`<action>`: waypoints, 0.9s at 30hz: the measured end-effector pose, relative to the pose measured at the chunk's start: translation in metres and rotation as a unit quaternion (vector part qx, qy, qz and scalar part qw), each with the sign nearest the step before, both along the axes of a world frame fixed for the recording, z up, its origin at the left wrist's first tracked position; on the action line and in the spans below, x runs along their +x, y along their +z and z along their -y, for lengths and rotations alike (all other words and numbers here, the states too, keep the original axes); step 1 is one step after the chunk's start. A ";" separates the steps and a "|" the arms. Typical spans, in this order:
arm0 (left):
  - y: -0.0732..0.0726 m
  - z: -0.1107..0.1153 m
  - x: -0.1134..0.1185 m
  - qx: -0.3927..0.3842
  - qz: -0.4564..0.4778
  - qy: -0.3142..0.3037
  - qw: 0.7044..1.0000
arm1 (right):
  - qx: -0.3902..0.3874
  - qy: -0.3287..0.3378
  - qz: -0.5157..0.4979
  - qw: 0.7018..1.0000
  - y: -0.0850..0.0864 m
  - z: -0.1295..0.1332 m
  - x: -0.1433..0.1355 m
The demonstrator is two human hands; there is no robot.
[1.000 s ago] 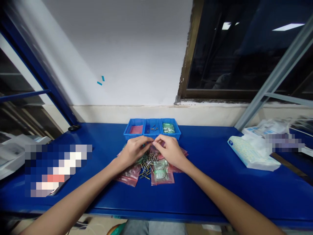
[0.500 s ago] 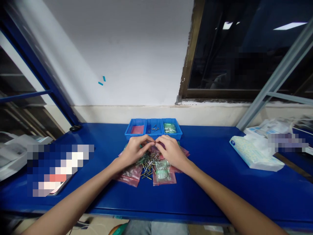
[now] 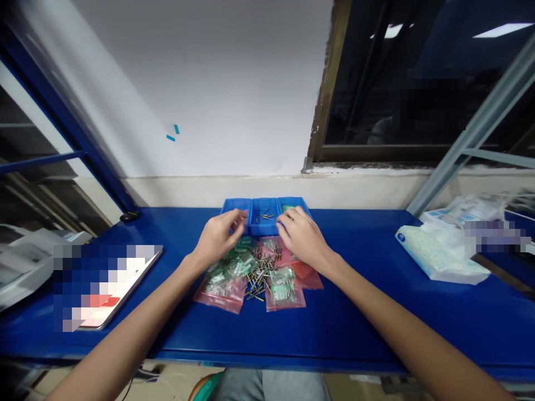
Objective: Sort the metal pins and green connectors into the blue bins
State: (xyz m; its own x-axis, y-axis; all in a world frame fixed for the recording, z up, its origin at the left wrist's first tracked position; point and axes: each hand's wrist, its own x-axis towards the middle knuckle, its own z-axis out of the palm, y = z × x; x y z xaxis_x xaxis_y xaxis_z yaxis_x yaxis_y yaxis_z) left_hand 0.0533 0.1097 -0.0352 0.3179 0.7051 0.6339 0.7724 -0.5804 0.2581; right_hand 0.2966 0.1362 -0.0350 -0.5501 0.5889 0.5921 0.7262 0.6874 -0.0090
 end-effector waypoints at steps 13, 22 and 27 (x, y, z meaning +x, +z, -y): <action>-0.011 0.006 0.016 -0.051 -0.125 -0.076 0.988 | -0.210 -0.032 -0.025 0.977 -0.006 0.003 0.027; -0.012 0.009 0.021 -0.057 -0.159 -0.126 0.977 | -0.231 0.001 -0.061 0.971 -0.032 0.007 0.012; -0.018 0.006 0.023 -0.070 -0.165 -0.142 0.974 | -0.259 0.013 -0.129 0.957 -0.031 0.007 0.010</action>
State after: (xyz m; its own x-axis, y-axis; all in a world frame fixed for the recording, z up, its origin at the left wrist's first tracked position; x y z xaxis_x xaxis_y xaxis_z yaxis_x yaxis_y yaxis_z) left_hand 0.0763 0.1032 -0.0534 0.6826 0.6309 0.3689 0.6398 -0.7598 0.1157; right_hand 0.3064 0.1297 -0.0665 -0.4427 0.8287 0.3426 0.6372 0.5595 -0.5300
